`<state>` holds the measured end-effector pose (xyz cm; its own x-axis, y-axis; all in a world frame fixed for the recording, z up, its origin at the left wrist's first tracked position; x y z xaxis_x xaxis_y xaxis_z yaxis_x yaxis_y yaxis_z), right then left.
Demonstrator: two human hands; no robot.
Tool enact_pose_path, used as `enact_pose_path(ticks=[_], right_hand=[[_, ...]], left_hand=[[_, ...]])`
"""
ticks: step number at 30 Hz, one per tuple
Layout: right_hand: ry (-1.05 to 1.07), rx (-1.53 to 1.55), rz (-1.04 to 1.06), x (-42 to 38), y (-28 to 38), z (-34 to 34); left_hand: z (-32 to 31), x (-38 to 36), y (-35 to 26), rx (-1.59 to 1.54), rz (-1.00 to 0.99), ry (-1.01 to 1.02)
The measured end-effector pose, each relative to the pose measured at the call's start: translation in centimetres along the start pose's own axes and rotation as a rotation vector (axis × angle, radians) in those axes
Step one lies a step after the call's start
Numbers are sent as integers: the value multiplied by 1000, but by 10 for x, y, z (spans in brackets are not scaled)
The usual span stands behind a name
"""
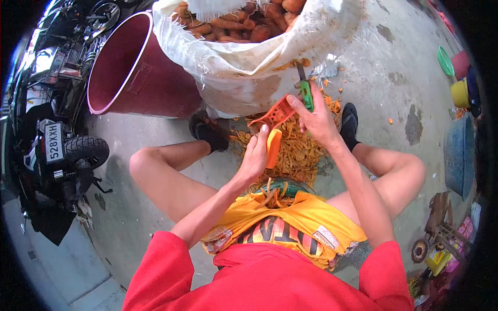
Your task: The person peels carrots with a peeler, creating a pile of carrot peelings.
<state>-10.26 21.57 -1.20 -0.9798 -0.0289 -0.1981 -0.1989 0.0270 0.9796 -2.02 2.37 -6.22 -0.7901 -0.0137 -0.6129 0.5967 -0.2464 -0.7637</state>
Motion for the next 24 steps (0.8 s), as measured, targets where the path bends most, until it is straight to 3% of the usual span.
enact_pose_path(ticks=[4, 7, 8, 10, 11, 13, 15, 16, 17, 18, 21, 22, 24], right_hand=[[152, -206, 214, 3, 21, -18], [393, -53, -284, -12, -16, -37], [434, -66, -232, -13, -14, -44], [406, -21, -229, -13, -13, -44], [374, 28, -231, -11, -12, -43], [233, -47, -216, -1, 3, -21], [114, -64, -83, 5, 22, 1], [112, -60, -87, 6, 22, 9], [96, -63, -75, 9, 23, 20], [83, -67, -61, 10, 26, 28], [58, -104, -111, 6, 32, 41], [70, -201, 14, 11, 40, 42], [40, -231, 61, 13, 41, 46]], left_hand=[[5, -7, -6, 108, -61, 112], [18, -17, -3, 111, -23, 55], [24, -20, -6, 109, -27, 51], [13, -33, -22, -65, -75, 344], [30, -36, -34, -64, -77, 331], [60, -56, -92, 429, -411, 450], [143, -59, -153, 552, -634, 146], [201, -51, -177, 420, -704, -3], [260, -53, -202, 447, -718, -289], [299, -51, -237, 518, -826, -373], [352, -62, -305, 1324, -1086, -1143], [346, -62, -315, 1327, -1092, -1150], [291, -68, -347, 1203, -1326, -967]])
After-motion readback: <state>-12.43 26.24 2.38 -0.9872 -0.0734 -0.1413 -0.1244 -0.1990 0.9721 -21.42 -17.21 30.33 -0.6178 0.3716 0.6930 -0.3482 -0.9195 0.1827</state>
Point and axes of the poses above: each hand's wrist, its own x-axis towards the middle knuckle, its own z-axis out of the back of the hand, y = z × x, the point moved 10 cm from there along x, towards the middle knuckle, and after that the axes turned 3 degrees about x, right-handed, at the moved point
